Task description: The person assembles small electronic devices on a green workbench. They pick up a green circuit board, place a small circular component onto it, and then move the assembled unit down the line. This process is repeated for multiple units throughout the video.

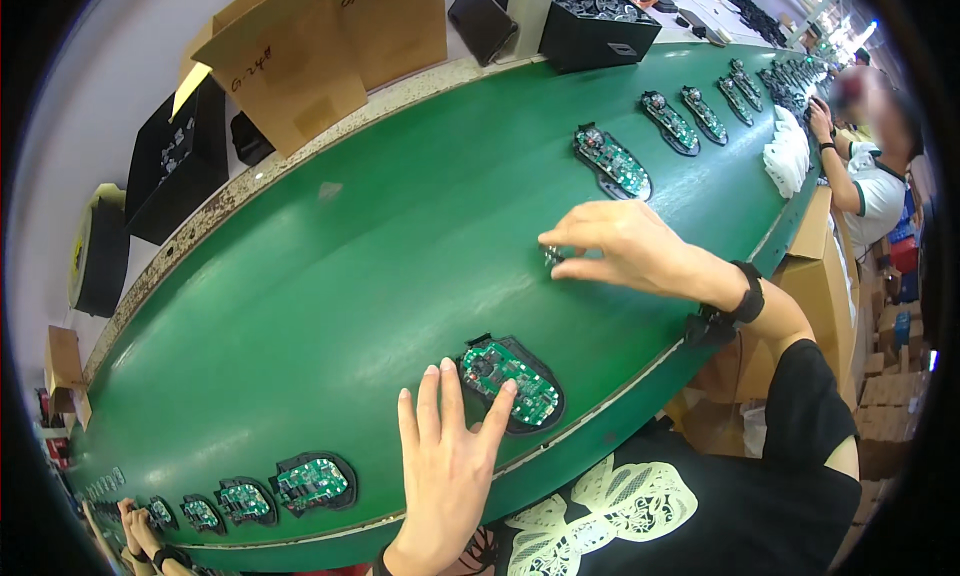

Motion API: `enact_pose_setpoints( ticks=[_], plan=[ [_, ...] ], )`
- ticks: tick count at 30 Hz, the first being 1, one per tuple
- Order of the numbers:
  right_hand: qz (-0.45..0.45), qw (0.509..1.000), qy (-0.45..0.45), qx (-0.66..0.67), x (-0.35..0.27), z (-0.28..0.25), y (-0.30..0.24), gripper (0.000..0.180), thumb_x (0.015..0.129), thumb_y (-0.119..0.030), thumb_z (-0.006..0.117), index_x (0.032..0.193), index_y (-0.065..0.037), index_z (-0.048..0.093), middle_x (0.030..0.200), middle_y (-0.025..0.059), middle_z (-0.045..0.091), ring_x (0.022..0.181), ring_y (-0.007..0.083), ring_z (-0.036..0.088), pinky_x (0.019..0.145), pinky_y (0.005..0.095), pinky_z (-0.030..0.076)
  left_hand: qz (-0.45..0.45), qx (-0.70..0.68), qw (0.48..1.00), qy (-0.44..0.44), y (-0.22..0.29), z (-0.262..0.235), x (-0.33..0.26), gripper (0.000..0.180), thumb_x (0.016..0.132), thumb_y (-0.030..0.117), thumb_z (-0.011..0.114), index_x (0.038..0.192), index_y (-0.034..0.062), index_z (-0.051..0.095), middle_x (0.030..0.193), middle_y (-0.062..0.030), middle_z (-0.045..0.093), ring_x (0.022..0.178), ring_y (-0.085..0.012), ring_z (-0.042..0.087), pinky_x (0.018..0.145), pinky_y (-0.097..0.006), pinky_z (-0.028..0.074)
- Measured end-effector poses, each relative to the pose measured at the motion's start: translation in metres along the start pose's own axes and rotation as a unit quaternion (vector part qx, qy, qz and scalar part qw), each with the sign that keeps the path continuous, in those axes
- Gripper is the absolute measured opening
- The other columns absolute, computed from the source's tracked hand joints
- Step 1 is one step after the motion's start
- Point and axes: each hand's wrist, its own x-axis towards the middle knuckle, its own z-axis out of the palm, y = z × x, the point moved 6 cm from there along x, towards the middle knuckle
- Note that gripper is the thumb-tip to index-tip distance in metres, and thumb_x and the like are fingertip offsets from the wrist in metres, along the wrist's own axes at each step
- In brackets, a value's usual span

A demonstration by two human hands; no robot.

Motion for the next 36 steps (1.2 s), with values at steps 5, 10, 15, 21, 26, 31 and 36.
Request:
enact_pose_setpoints(
  ticks=[5,10,15,21,26,31,36],
  plan=[
    [-0.056,0.993,0.010,0.108,0.001,0.023,-0.047,0.031,0.084,-0.031,0.076,0.097,-0.003,0.073,0.089,0.0098,0.071,0.085,0.0287,0.069,0.073,0.0376,0.056,-0.007,0.027,1.000,-0.014,0.007,0.006,0.002,0.052,0.086,0.010,0.056,0.137,0.0237,0.058,0.143,-0.0331,0.044,0.135,-0.0425,0.042,0.109,-0.058,0.036],
    [-0.088,0.990,0.016,0.105,0.001,0.041,-0.070,0.029,0.083,-0.031,0.076,0.096,-0.006,0.071,0.085,0.0046,0.066,0.081,0.0221,0.064,0.060,0.0336,0.054,-0.030,0.014,0.999,-0.008,0.010,0.011,0.000,0.045,0.088,0.013,0.057,0.133,0.0202,0.060,0.144,-0.0325,0.044,0.136,-0.0416,0.042,0.109,-0.058,0.036],
    [-0.130,0.990,0.058,0.004,0.000,0.049,-0.079,0.029,0.080,-0.031,0.076,0.092,-0.007,0.068,0.082,0.0012,0.060,0.081,0.0170,0.059,0.052,0.0291,0.051,-0.025,0.016,0.999,0.012,0.007,0.017,0.001,0.061,0.077,0.016,0.075,0.134,0.0263,0.058,0.143,-0.0290,0.044,0.132,-0.0422,0.044,0.107,-0.057,0.039],
    [-0.126,0.988,0.035,-0.076,-0.001,0.050,-0.084,0.034,0.078,-0.031,0.078,0.098,-0.005,0.070,0.085,0.0015,0.062,0.078,0.0154,0.059,0.051,0.0262,0.051,-0.017,0.028,0.999,0.038,0.009,0.014,0.008,0.049,0.078,0.014,0.071,0.126,0.0262,0.065,0.138,-0.0278,0.049,0.127,-0.0410,0.048,0.105,-0.056,0.042],
    [-0.151,0.986,0.015,-0.061,0.001,0.042,-0.088,0.043,0.075,-0.022,0.076,0.111,-0.001,0.068,0.097,0.0058,0.064,0.079,0.0161,0.060,0.054,0.0251,0.052,-0.021,0.023,0.998,0.051,0.008,0.015,0.009,0.046,0.077,0.014,0.072,0.122,0.0265,0.068,0.136,-0.0263,0.051,0.125,-0.0396,0.050,0.104,-0.055,0.043],
    [-0.176,0.981,0.003,-0.084,-0.001,0.045,-0.088,0.037,0.073,-0.013,0.067,0.105,0.005,0.065,0.089,0.0047,0.056,0.088,0.0170,0.056,0.054,0.0260,0.051,-0.013,0.008,0.999,0.049,0.007,0.018,0.012,0.052,0.073,0.014,0.076,0.122,0.0269,0.068,0.136,-0.0252,0.051,0.125,-0.0388,0.050,0.103,-0.054,0.043],
    [-0.174,0.978,-0.078,-0.085,0.012,0.049,-0.086,0.022,0.071,-0.013,0.069,0.085,0.004,0.069,0.084,0.0053,0.058,0.090,0.0183,0.055,0.050,0.0268,0.049,0.001,0.001,0.999,0.039,0.009,0.020,0.017,0.054,0.071,0.012,0.078,0.123,0.0252,0.067,0.137,-0.0264,0.049,0.125,-0.0402,0.049,0.103,-0.055,0.043]
  ],
)
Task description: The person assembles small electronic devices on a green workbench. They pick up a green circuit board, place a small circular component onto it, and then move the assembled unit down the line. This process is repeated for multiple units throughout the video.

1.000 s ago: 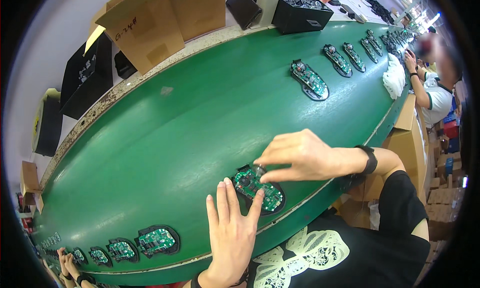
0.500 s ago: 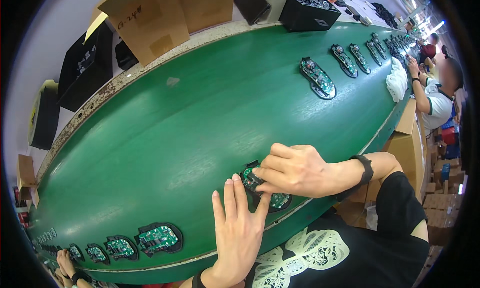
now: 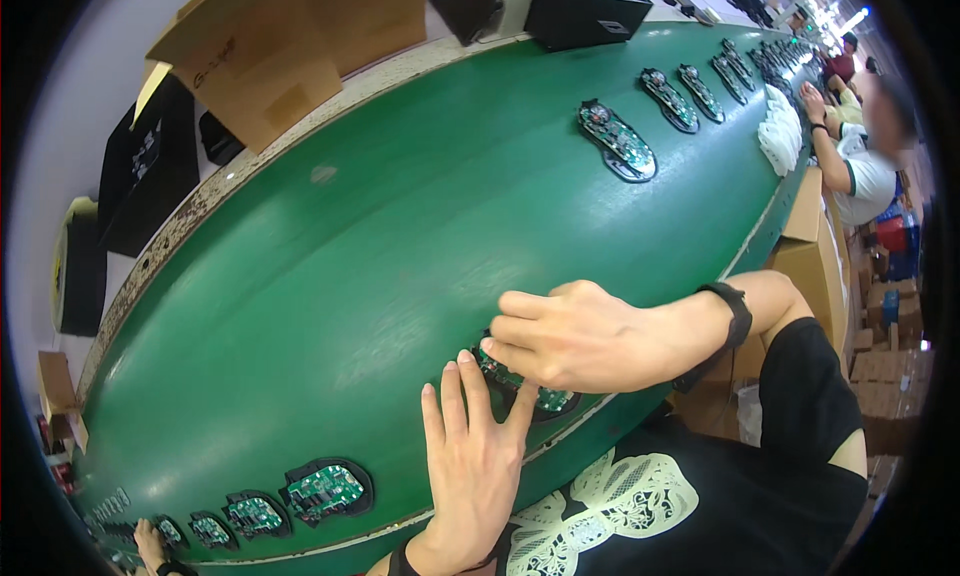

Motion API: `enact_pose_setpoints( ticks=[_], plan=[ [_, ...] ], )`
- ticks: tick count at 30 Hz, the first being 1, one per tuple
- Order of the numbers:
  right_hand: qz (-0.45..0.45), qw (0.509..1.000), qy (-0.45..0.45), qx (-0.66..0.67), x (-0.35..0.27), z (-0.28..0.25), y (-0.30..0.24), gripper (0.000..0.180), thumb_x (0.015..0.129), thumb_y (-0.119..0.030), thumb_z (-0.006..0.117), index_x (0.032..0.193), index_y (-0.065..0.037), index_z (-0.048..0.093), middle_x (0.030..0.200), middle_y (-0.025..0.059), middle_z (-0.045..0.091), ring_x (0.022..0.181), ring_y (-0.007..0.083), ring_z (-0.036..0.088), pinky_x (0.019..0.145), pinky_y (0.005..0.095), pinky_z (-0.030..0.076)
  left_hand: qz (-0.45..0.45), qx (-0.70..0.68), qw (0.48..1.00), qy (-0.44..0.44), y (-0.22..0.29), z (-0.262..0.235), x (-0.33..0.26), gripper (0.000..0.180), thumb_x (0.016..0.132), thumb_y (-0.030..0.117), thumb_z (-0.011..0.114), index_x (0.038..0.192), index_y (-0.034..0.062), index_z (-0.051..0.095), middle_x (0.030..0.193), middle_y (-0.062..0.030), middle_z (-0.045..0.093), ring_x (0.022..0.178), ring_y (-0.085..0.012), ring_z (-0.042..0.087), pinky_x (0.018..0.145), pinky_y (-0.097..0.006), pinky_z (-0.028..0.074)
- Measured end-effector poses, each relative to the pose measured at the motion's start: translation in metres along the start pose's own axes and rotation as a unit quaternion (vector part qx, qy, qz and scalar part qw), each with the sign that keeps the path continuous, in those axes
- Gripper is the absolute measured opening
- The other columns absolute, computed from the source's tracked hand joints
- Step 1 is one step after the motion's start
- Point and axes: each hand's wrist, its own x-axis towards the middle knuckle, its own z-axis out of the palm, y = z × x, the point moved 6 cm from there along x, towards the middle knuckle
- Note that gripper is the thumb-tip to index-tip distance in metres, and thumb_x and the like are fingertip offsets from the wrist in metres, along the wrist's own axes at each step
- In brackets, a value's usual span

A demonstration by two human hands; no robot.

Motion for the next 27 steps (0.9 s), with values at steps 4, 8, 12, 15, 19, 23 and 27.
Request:
enact_pose_setpoints(
  ticks=[4,8,12,15,19,23,27],
  plan=[
    [-0.010,0.999,-0.034,-0.018,0.008,0.001,-0.007,0.012,0.068,-0.013,0.071,0.069,-0.001,0.070,0.081,0.0055,0.058,0.091,0.0192,0.055,0.048,0.0261,0.048,0.014,0.004,1.000,-0.015,0.002,-0.005,0.005,0.045,0.080,0.012,0.067,0.124,0.0216,0.066,0.134,-0.0283,0.051,0.125,-0.0411,0.051,0.104,-0.056,0.042],
    [-0.002,0.995,0.079,-0.062,-0.013,0.008,-0.016,0.014,0.070,-0.016,0.070,0.068,-0.002,0.069,0.084,0.0067,0.057,0.085,0.0187,0.055,0.046,0.0247,0.044,0.027,0.005,1.000,-0.014,0.000,-0.007,0.005,0.041,0.083,0.013,0.063,0.123,0.0215,0.067,0.132,-0.0282,0.053,0.124,-0.0413,0.052,0.105,-0.055,0.042],
    [-0.003,0.973,0.184,-0.141,-0.041,0.008,-0.022,0.035,0.076,-0.013,0.067,0.106,0.004,0.071,0.103,0.0100,0.064,0.093,0.0182,0.061,0.047,0.0241,0.039,0.021,-0.023,0.999,-0.005,-0.003,-0.008,0.007,0.046,0.077,0.016,0.073,0.123,0.0233,0.068,0.137,-0.0266,0.049,0.128,-0.0407,0.048,0.106,-0.056,0.040],
    [0.010,0.969,0.161,-0.187,-0.045,0.014,-0.026,0.042,0.081,-0.015,0.063,0.119,0.004,0.067,0.115,0.0107,0.064,0.105,0.0189,0.059,0.049,0.0249,0.038,0.023,-0.040,0.999,-0.012,-0.006,-0.006,0.009,0.055,0.070,0.016,0.082,0.123,0.0224,0.068,0.143,-0.0266,0.043,0.132,-0.0415,0.043,0.108,-0.056,0.037],
    [0.046,0.974,0.093,-0.200,-0.030,0.017,-0.020,0.045,0.084,-0.016,0.062,0.124,0.005,0.063,0.121,0.0118,0.063,0.111,0.0202,0.057,0.052,0.0249,0.041,0.030,-0.049,0.998,-0.019,-0.005,-0.008,0.011,0.055,0.071,0.015,0.081,0.124,0.0220,0.067,0.146,-0.0260,0.041,0.134,-0.0422,0.041,0.108,-0.056,0.037],
    [0.061,0.983,0.088,-0.151,-0.022,0.019,-0.010,0.048,0.083,-0.017,0.062,0.126,0.005,0.060,0.116,0.0116,0.064,0.103,0.0184,0.058,0.054,0.0250,0.044,0.049,-0.047,0.997,-0.041,-0.007,-0.009,0.013,0.054,0.079,0.014,0.075,0.130,0.0256,0.063,0.143,-0.0247,0.046,0.135,-0.0402,0.042,0.108,-0.056,0.038],
    [0.080,0.990,0.106,-0.056,-0.036,0.010,-0.004,0.048,0.081,-0.014,0.062,0.125,0.005,0.061,0.107,0.0093,0.064,0.093,0.0161,0.059,0.055,0.0251,0.049,0.003,-0.173,0.985,-0.030,-0.017,-0.020,0.002,0.058,0.081,0.011,0.072,0.137,0.0093,0.056,0.141,-0.0272,0.047,0.134,-0.0419,0.042,0.106,-0.056,0.038]
  ],
)
